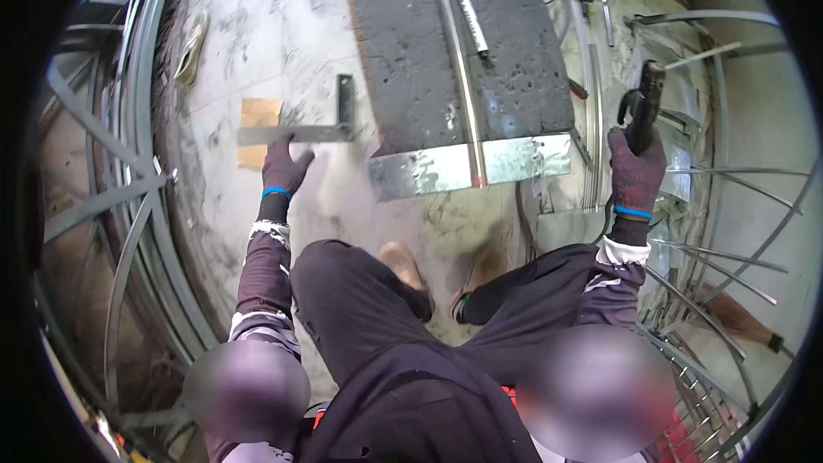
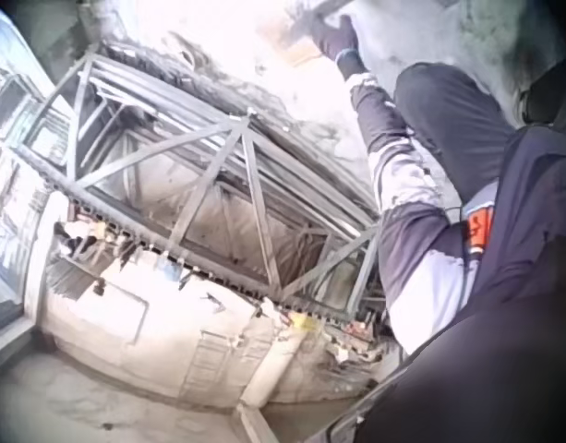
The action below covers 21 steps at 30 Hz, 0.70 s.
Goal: Measuring and marking metal plates on the floor using a tape measure and a marker.
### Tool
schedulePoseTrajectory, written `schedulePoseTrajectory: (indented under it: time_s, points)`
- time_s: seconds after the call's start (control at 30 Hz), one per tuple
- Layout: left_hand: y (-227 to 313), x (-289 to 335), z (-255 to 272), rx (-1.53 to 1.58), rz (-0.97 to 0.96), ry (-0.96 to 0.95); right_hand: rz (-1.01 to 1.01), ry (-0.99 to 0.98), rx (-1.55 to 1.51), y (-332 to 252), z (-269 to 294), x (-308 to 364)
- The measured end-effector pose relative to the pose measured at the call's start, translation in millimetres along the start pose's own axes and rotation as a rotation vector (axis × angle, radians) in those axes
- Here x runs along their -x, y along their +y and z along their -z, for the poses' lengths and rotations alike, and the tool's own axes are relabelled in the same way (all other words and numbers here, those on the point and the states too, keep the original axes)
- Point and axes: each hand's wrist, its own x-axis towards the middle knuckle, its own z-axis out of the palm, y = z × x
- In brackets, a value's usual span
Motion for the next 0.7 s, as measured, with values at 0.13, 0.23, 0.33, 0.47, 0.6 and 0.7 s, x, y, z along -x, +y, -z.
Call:
schedulePoseTrajectory:
  time_s: [0.13,0.23,0.33,0.47,0.6,0.7]
  points:
    - [-114.5,-58.1,54.0,-0.381,0.137,0.333,0.101,0.081,-0.219,-16.7,-122.7,11.8]
    - [-106.9,-44.8,38.2,-0.605,0.239,0.152,0.009,0.085,-0.201,-19.8,-110.5,41.8]
    - [-103.6,-59.9,52.0,-0.714,0.117,0.212,-0.011,0.032,-0.215,3.2,-116.2,40.7]
    - [-65.9,-85.0,13.3,-0.668,0.068,0.131,-0.037,0.029,-0.15,21.6,-92.5,27.4]
    - [-96.9,-95.2,11.5,-0.651,0.002,0.074,0.058,0.096,-0.086,-8.7,-86.9,24.0]
    - [-162.8,-55.7,-24.4,-0.421,-0.024,-0.024,0.016,0.017,-0.109,-11.0,-101.7,24.2]
